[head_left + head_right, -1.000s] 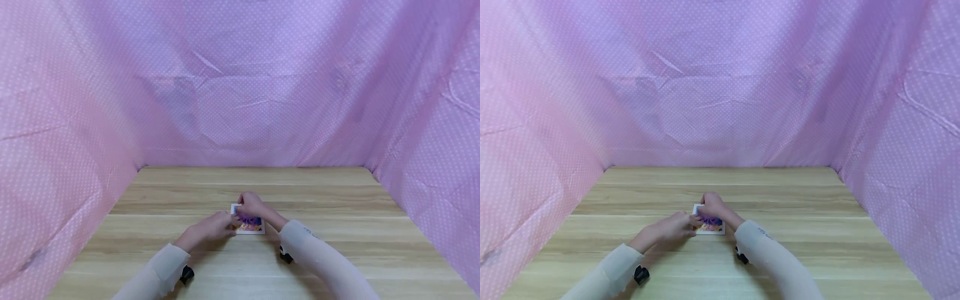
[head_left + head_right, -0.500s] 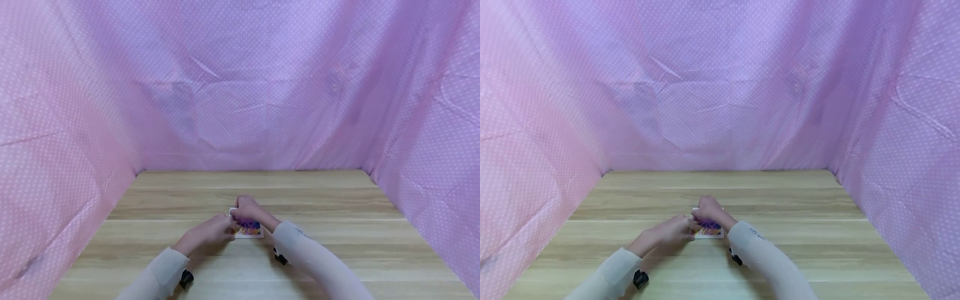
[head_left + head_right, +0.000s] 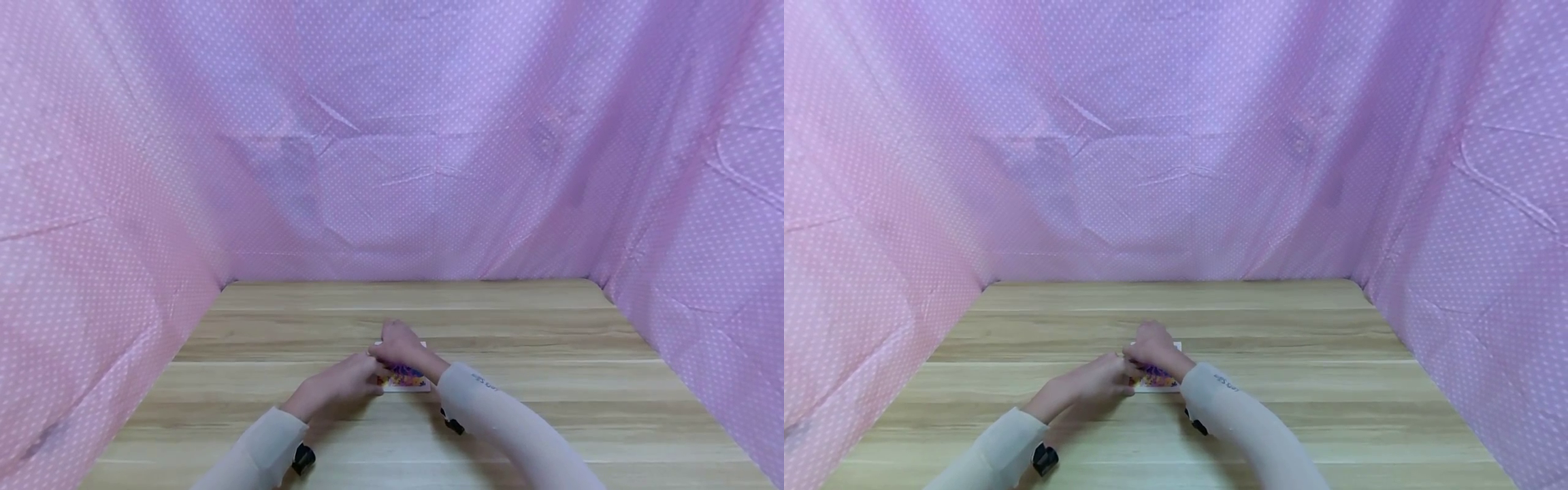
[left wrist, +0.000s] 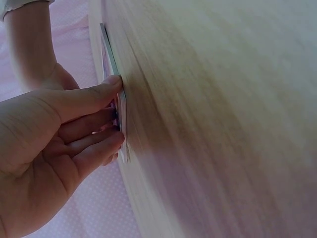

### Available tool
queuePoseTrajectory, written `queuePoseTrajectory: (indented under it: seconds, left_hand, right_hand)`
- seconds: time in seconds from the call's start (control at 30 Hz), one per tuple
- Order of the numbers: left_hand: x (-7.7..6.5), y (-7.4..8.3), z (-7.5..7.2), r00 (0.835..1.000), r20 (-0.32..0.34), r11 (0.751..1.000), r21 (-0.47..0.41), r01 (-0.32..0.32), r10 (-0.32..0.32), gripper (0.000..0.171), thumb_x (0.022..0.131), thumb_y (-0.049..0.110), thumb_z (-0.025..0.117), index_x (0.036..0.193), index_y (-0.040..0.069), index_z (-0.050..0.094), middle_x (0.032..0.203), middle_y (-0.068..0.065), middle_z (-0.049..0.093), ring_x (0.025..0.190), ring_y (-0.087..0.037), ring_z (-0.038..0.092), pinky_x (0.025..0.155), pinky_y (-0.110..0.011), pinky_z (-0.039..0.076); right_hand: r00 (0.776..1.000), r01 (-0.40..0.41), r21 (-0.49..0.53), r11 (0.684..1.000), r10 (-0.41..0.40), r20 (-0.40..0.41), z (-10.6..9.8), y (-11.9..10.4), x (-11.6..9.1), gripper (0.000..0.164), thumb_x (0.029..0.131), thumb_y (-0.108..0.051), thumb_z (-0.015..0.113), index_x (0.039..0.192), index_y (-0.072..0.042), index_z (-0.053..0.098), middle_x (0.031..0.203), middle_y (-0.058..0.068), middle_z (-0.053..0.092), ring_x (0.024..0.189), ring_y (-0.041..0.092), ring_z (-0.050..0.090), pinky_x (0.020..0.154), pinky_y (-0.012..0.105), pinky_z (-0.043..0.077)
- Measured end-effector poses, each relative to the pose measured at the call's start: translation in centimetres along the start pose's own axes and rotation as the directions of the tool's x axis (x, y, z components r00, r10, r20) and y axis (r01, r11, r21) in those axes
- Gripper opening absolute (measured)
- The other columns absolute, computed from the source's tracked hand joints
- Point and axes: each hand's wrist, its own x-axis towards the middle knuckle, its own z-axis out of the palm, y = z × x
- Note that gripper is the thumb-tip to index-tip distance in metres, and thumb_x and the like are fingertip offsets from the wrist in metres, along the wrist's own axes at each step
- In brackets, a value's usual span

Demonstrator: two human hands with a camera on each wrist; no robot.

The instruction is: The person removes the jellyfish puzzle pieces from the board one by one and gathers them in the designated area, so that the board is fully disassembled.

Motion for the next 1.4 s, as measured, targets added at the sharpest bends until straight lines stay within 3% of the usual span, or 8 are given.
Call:
queuePoseTrajectory:
  seconds: [0.17,0.47,0.7,0.8,0.9,1.17,1.27,1.4]
  left_hand:
    - [0.0,0.0,0.1,1.0,-0.002,1.0,-0.005,-0.005,0.005,0.008,0.092,0.005,0.072,0.099,0.006,0.075,0.104,-0.001,0.073,0.096,-0.011,0.063,0.086,-0.025,0.054]
    - [0.3,0.0,0.0,1.0,0.012,1.0,0.025,0.013,-0.013,0.01,0.092,0.007,0.073,0.101,0.008,0.077,0.101,0.001,0.074,0.09,-0.007,0.062,0.08,-0.023,0.054]
    - [0.5,0.2,-0.1,0.997,0.056,0.999,0.013,0.053,-0.053,0.005,0.093,0.01,0.073,0.098,0.008,0.075,0.078,0.006,0.062,0.068,-0.001,0.047,0.063,-0.017,0.045]
    - [0.3,0.2,-0.2,0.994,0.063,0.996,-0.002,0.094,-0.094,0.016,0.094,0.011,0.072,0.11,0.009,0.077,0.091,0.005,0.071,0.072,0.0,0.051,0.068,-0.016,0.05]
    - [0.2,0.2,-0.1,0.99,0.066,0.992,-0.009,0.127,-0.126,0.026,0.095,0.013,0.072,0.12,0.01,0.075,0.109,0.001,0.076,0.079,0.0,0.056,0.076,-0.017,0.054]
    - [0.2,-0.1,0.2,0.99,0.06,0.991,-0.021,0.132,-0.131,0.03,0.095,0.013,0.072,0.125,0.01,0.073,0.118,-0.003,0.076,0.076,0.0,0.056,0.073,-0.018,0.054]
    - [0.2,-0.1,0.1,0.99,0.056,0.991,-0.013,0.131,-0.13,0.033,0.095,0.013,0.072,0.128,0.009,0.071,0.127,-0.006,0.073,0.087,-0.004,0.065,0.079,-0.02,0.056]
    - [0.2,-0.1,0.1,0.988,0.056,0.989,-0.001,0.146,-0.146,0.035,0.095,0.013,0.072,0.13,0.01,0.069,0.14,-0.008,0.063,0.124,-0.019,0.065,0.091,-0.025,0.057]
  right_hand:
    - [1.0,0.019,0.004,1.0,-0.019,0.003,0.0,0.0,0.0,0.024,0.082,-0.028,0.068,0.089,-0.009,0.056,0.09,0.006,0.058,0.078,0.02,0.052,0.07,0.033,0.049]
    - [0.996,0.068,0.109,0.992,-0.073,0.048,-0.3,0.9,0.3,0.015,0.085,-0.025,0.066,0.08,-0.012,0.059,0.074,-0.003,0.059,0.065,0.011,0.05,0.057,0.021,0.041]
    - [0.955,0.146,0.356,0.923,-0.225,0.192,-2.2,2.8,0.4,0.008,0.094,-0.006,0.062,0.098,0.001,0.065,0.081,0.002,0.061,0.064,0.007,0.048,0.055,0.016,0.038]
    - [0.924,0.181,0.435,0.882,-0.303,0.231,-3.0,3.6,0.2,0.016,0.092,0.005,0.062,0.107,0.007,0.065,0.089,0.011,0.066,0.074,0.01,0.056,0.063,0.016,0.044]
    - [0.913,0.169,0.491,0.855,-0.323,0.249,-3.4,4.1,0.1,0.022,0.09,0.009,0.063,0.112,0.009,0.065,0.096,0.017,0.068,0.083,0.012,0.059,0.07,0.018,0.047]
    - [0.931,0.107,0.544,0.832,-0.277,0.239,-3.6,5.1,0.1,0.019,0.093,0.003,0.067,0.112,0.006,0.067,0.103,0.014,0.071,0.089,0.01,0.061,0.076,0.02,0.05]
    - [0.939,0.104,0.559,0.822,-0.267,0.217,-3.8,5.6,0.1,0.02,0.094,0.0,0.067,0.114,0.006,0.066,0.106,0.015,0.071,0.095,0.012,0.063,0.08,0.022,0.053]
    - [0.945,0.087,0.568,0.819,-0.249,0.214,-4.2,6.6,0.0,0.025,0.097,-0.004,0.066,0.12,0.005,0.065,0.113,0.017,0.071,0.101,0.016,0.065,0.086,0.026,0.055]
